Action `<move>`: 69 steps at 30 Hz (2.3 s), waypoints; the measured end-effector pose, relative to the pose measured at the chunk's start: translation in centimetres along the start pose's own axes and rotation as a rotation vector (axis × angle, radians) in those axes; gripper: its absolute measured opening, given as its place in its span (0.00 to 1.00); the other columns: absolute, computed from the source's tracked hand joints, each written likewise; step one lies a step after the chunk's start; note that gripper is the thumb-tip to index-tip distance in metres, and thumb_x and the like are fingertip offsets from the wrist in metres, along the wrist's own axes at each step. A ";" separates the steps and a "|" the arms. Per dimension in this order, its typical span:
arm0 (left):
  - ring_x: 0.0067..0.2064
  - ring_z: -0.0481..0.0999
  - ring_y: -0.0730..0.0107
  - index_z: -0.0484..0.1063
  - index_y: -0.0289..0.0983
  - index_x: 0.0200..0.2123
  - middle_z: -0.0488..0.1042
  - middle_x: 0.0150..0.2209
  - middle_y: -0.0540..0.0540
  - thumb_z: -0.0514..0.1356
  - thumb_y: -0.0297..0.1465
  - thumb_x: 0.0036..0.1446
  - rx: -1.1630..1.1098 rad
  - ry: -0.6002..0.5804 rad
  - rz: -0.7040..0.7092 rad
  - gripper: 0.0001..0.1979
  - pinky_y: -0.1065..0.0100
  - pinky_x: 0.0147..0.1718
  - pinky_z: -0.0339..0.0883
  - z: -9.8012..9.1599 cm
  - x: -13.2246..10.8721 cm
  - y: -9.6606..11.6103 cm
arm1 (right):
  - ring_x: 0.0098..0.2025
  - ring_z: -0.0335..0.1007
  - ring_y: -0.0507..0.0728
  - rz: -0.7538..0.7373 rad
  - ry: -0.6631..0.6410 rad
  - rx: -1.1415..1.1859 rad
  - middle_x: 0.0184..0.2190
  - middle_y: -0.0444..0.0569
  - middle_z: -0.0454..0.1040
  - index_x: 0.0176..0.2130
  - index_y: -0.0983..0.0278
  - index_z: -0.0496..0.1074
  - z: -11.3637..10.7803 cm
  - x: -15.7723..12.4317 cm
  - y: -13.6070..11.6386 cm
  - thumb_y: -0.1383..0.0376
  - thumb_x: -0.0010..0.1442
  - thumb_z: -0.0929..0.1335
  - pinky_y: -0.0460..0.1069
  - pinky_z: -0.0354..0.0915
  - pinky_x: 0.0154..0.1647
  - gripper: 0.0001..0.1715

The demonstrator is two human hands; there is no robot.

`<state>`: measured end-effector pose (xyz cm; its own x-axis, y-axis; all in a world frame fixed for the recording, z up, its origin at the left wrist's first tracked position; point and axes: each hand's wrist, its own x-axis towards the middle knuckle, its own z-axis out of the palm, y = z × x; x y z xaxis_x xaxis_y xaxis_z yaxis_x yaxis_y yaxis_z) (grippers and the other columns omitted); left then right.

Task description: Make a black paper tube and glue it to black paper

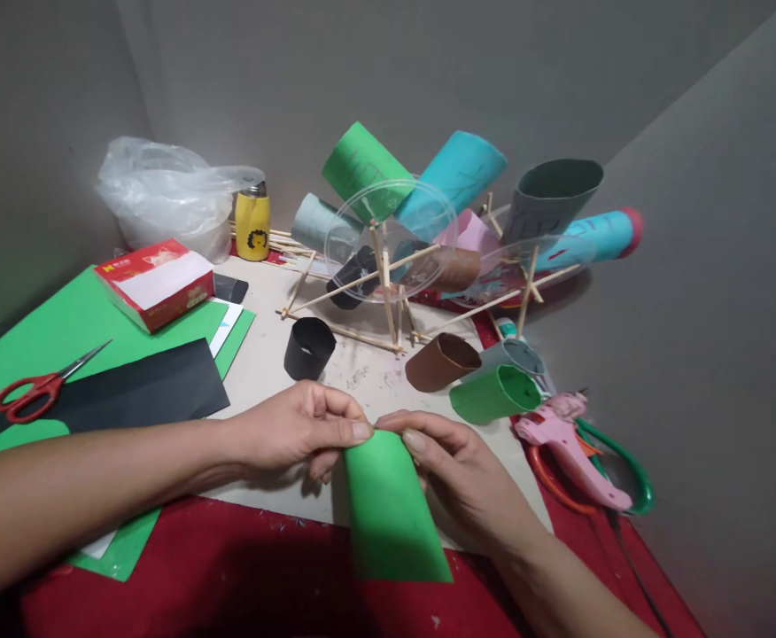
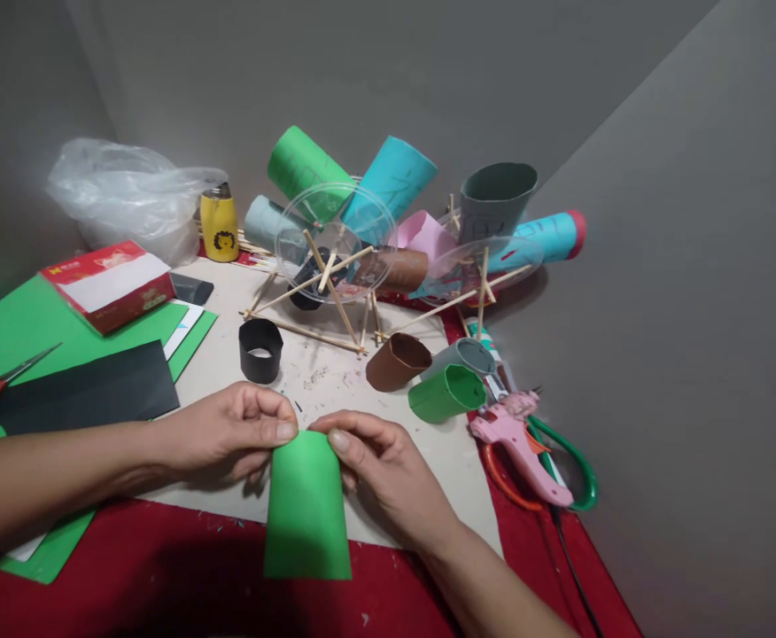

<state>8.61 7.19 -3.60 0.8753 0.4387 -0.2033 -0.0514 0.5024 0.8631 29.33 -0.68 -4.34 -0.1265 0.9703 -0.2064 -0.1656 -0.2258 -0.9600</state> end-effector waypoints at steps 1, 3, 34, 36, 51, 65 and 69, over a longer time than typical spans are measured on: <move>0.14 0.60 0.77 0.69 0.36 0.29 0.64 0.12 0.56 0.67 0.46 0.52 -0.037 -0.001 -0.006 0.19 0.73 0.18 0.62 0.0 0.1 -0.1 | 0.25 0.61 0.48 -0.009 0.015 -0.033 0.25 0.44 0.72 0.40 0.60 0.81 -0.1 -0.1 0.1 0.54 0.58 0.73 0.44 0.59 0.26 0.14; 0.15 0.63 0.76 0.68 0.36 0.29 0.66 0.12 0.54 0.66 0.44 0.53 -0.081 0.011 -0.019 0.18 0.74 0.18 0.62 -0.1 0.2 -0.1 | 0.27 0.64 0.50 -0.012 0.036 -0.083 0.28 0.45 0.74 0.43 0.59 0.80 -0.3 -0.1 0.2 0.53 0.60 0.72 0.45 0.62 0.30 0.16; 0.18 0.50 0.81 0.61 0.37 0.27 0.54 0.17 0.59 0.59 0.45 0.61 0.320 -0.059 -0.028 0.19 0.75 0.17 0.44 1.5 -0.9 0.4 | 0.40 0.68 0.55 -0.061 -0.212 -0.219 0.37 0.48 0.73 0.32 0.61 0.78 0.9 -0.2 -0.6 0.59 0.64 0.69 0.49 0.63 0.45 0.11; 0.21 0.50 0.81 0.61 0.36 0.25 0.54 0.20 0.58 0.58 0.42 0.61 0.357 -0.054 0.022 0.19 0.75 0.19 0.45 1.6 -0.8 0.6 | 0.41 0.67 0.55 -0.046 -0.221 -0.232 0.36 0.47 0.72 0.31 0.61 0.77 1.0 -0.3 -0.8 0.60 0.63 0.70 0.49 0.61 0.46 0.10; 0.16 0.54 0.80 0.64 0.37 0.31 0.55 0.15 0.59 0.58 0.46 0.60 0.315 -0.022 -0.005 0.18 0.76 0.15 0.47 1.1 -0.9 0.6 | 0.41 0.67 0.57 -0.083 -0.163 -0.096 0.36 0.49 0.73 0.30 0.61 0.79 -0.2 0.1 -0.9 0.58 0.61 0.71 0.52 0.62 0.47 0.11; 0.16 0.52 0.80 0.63 0.37 0.30 0.54 0.15 0.60 0.59 0.47 0.59 0.277 -0.006 -0.036 0.19 0.75 0.15 0.44 1.4 -1.0 0.7 | 0.45 0.68 0.60 -0.054 -0.202 0.049 0.34 0.48 0.73 0.29 0.59 0.80 -0.6 0.1 -0.7 0.59 0.56 0.75 0.55 0.63 0.50 0.07; 0.18 0.50 0.81 0.63 0.36 0.28 0.54 0.17 0.59 0.60 0.45 0.59 0.277 -0.016 0.009 0.19 0.75 0.17 0.44 1.5 -1.0 0.8 | 0.44 0.68 0.58 -0.088 -0.193 -0.063 0.36 0.48 0.75 0.30 0.59 0.80 -0.4 0.2 -0.6 0.59 0.60 0.73 0.54 0.62 0.50 0.08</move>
<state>8.47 6.01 -2.02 0.8832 0.4290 -0.1894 0.0721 0.2748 0.9588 29.84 -0.33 -3.85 -0.2998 0.9500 -0.0875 -0.1239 -0.1296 -0.9838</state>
